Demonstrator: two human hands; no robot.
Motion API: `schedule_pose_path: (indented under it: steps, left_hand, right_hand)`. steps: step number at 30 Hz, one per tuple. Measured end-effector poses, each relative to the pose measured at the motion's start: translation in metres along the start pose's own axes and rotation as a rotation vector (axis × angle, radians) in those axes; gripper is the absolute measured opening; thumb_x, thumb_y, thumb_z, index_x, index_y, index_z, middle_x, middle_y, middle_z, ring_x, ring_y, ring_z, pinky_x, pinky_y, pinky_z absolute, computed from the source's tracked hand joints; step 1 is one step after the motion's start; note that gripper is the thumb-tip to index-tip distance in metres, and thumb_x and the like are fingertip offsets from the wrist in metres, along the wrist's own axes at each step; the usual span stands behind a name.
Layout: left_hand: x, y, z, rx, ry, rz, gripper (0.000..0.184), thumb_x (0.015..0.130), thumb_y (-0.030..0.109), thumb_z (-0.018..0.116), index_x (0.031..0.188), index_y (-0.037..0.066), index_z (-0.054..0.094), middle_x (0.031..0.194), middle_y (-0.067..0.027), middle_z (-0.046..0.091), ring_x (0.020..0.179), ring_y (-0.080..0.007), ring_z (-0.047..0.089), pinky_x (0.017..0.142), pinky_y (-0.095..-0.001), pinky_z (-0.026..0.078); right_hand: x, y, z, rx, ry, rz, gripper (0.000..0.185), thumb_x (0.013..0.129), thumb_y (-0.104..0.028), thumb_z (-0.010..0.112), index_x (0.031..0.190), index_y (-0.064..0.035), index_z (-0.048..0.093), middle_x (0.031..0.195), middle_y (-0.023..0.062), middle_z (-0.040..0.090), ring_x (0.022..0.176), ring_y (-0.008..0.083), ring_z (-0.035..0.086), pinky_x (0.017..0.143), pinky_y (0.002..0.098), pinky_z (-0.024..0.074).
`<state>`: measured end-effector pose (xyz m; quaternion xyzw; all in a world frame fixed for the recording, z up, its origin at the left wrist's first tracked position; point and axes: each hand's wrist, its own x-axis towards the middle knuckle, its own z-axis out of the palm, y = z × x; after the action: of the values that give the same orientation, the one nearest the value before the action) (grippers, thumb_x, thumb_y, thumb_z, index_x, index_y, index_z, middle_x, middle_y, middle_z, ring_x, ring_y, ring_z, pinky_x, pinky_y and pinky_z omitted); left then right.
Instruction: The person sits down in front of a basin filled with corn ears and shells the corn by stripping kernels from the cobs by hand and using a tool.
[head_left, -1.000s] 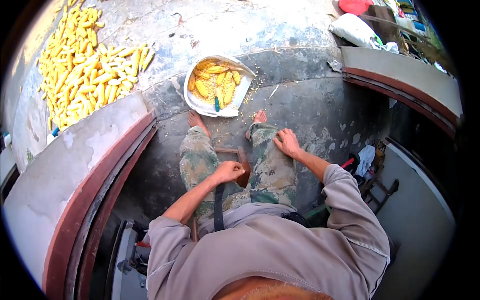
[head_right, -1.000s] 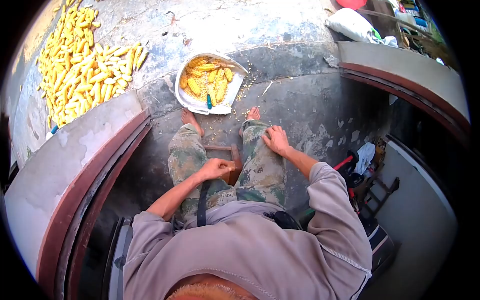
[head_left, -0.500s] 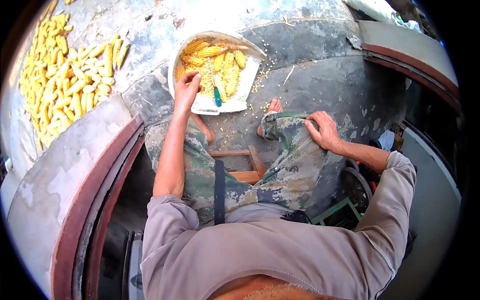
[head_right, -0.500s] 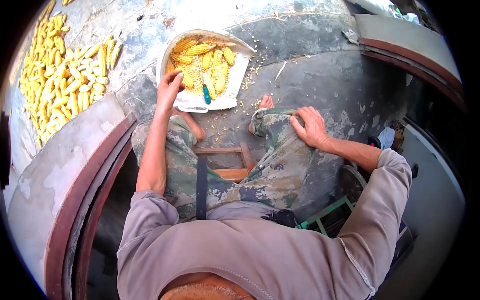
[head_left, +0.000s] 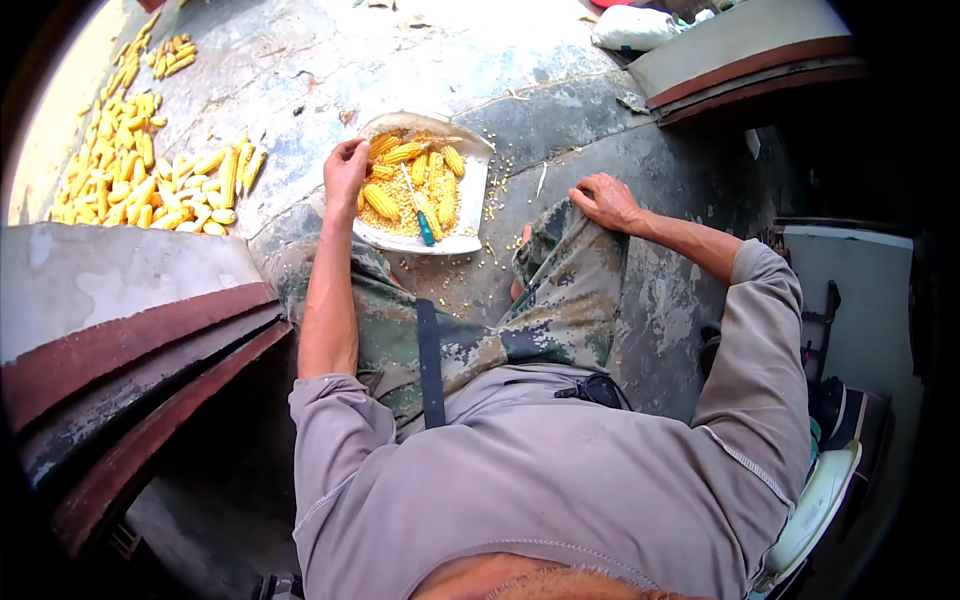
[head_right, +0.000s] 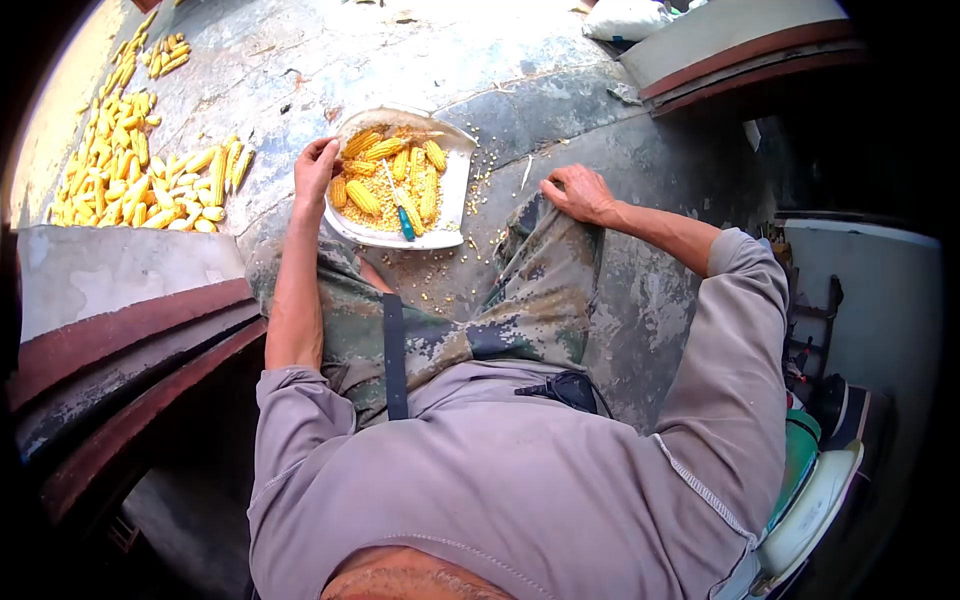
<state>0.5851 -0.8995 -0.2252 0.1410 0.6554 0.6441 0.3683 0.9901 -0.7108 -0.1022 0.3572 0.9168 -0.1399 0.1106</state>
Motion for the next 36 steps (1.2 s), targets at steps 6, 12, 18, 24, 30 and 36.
schedule_pose_path:
  steps: [6, 12, 18, 24, 30, 36]
  left_hand:
    - [-0.009, -0.031, -0.043, 0.126, 0.064, 0.065, 0.028, 0.084, 0.012, 0.071, 0.107, -0.004, 0.068, 0.082, -0.0067, 0.068, 0.064, -0.0113, 0.062, 0.059, -0.0243, 0.053]
    - [0.0, -0.043, -0.058, 0.213, 0.18, 0.163, 0.027, 0.081, 0.009, 0.07, 0.106, 0.001, 0.07, 0.088, -0.0067, 0.07, 0.069, -0.0132, 0.065, 0.062, -0.0273, 0.056]
    - [-0.028, -0.027, -0.051, 0.349, 0.172, 0.141, 0.025, 0.083, 0.015, 0.069, 0.104, 0.001, 0.072, 0.085, -0.0074, 0.072, 0.068, -0.0129, 0.066, 0.061, -0.0278, 0.057]
    - [-0.064, -0.008, -0.032, 0.48, 0.132, 0.17, 0.029, 0.082, 0.023, 0.069, 0.1, 0.001, 0.074, 0.09, -0.0122, 0.075, 0.078, -0.0203, 0.071, 0.074, -0.0324, 0.057]
    - [-0.081, 0.058, -0.03, 0.286, 0.04, 0.113, 0.027, 0.092, 0.018, 0.069, 0.113, 0.001, 0.068, 0.094, -0.0057, 0.067, 0.073, -0.0109, 0.063, 0.068, -0.0265, 0.056]
    - [-0.046, 0.084, -0.036, 0.318, 0.015, 0.158, 0.026, 0.093, 0.018, 0.069, 0.113, 0.002, 0.068, 0.098, -0.0053, 0.065, 0.077, -0.0105, 0.063, 0.07, -0.0245, 0.055]
  right_hand:
    - [-0.014, -0.032, -0.036, 0.029, 0.066, -0.008, 0.04, 0.089, -0.036, 0.06, 0.099, -0.0001, 0.073, 0.096, 0.0233, 0.071, 0.092, 0.0405, 0.068, 0.082, 0.0459, 0.0527]
    - [-0.025, -0.033, -0.044, -0.105, 0.195, -0.052, 0.037, 0.086, -0.037, 0.06, 0.095, -0.005, 0.075, 0.093, 0.0193, 0.073, 0.098, 0.0382, 0.067, 0.088, 0.0475, 0.0516]
    - [0.015, -0.001, -0.008, -0.083, 0.039, 0.04, 0.031, 0.084, -0.031, 0.058, 0.098, -0.009, 0.076, 0.094, 0.0188, 0.073, 0.098, 0.0383, 0.068, 0.086, 0.0498, 0.0523]
    - [0.107, 0.009, 0.096, 0.134, 0.027, -0.181, 0.028, 0.079, -0.025, 0.061, 0.092, -0.0031, 0.075, 0.093, 0.0247, 0.071, 0.089, 0.0419, 0.07, 0.085, 0.0467, 0.0545]
    - [0.141, -0.069, 0.172, 0.241, -0.137, -0.246, 0.029, 0.08, -0.025, 0.059, 0.09, -0.002, 0.074, 0.09, 0.0248, 0.071, 0.087, 0.0392, 0.07, 0.081, 0.0452, 0.0554]
    - [0.159, -0.108, 0.252, 0.278, -0.264, -0.092, 0.028, 0.077, -0.021, 0.059, 0.091, -0.0007, 0.073, 0.093, 0.0279, 0.07, 0.091, 0.0416, 0.069, 0.082, 0.0475, 0.0554]
